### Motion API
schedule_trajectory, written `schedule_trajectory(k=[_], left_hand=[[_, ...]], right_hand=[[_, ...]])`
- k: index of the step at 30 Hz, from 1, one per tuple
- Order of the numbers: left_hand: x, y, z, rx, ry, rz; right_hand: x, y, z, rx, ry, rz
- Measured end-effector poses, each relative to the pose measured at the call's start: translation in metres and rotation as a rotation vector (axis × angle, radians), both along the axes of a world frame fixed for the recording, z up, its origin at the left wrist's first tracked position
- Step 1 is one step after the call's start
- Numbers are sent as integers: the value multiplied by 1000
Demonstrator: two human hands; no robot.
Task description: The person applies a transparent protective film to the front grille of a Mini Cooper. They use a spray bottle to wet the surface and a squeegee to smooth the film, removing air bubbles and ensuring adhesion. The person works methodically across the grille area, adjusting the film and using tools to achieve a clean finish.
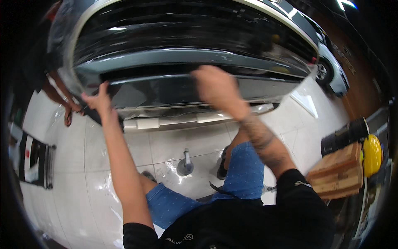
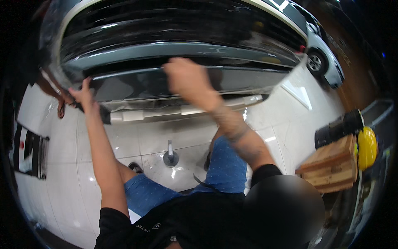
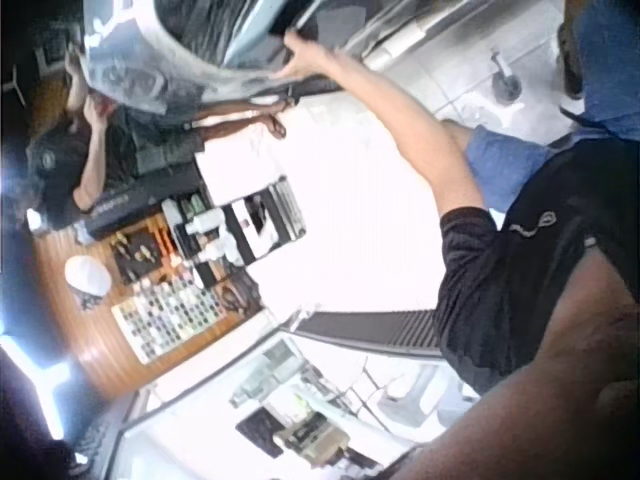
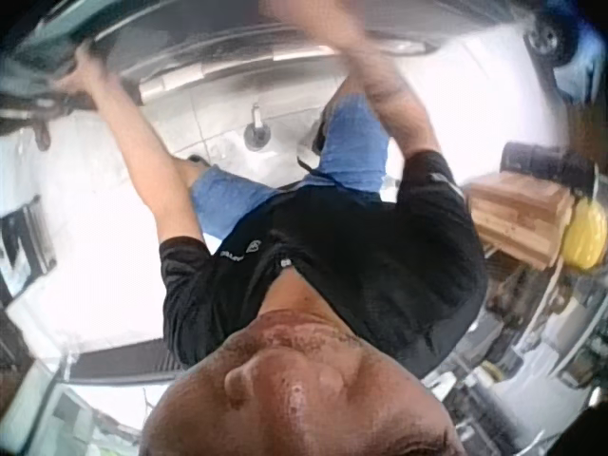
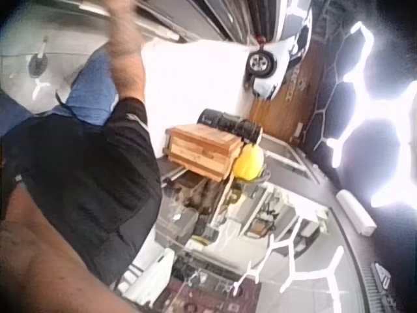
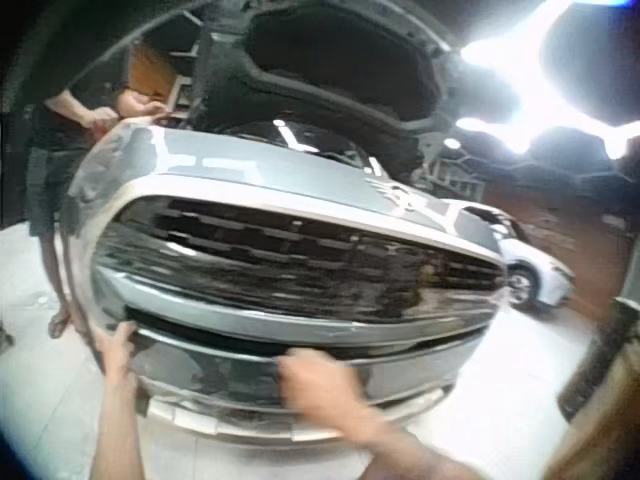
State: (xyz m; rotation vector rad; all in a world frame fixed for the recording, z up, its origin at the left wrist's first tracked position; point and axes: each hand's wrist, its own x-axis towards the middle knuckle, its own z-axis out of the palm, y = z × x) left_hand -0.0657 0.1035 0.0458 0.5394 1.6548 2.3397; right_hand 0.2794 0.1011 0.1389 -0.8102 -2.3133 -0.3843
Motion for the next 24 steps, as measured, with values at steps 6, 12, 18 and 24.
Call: schedule_trajectory(k=[6, 12, 18, 24], left_hand=[[-2, -4, 5, 137, -44, -74], [9, -10, 14, 117, -10, -96], [-1, -13, 10, 14, -35, -101], [0, -46, 9, 44, 127, -150]], right_hand=[[-85, -2, -19, 102, 67, -55], [148, 24, -39, -47, 255, -201], [235, 40, -111, 103, 804, -710], [-134, -10, -176, 77, 534, -393]])
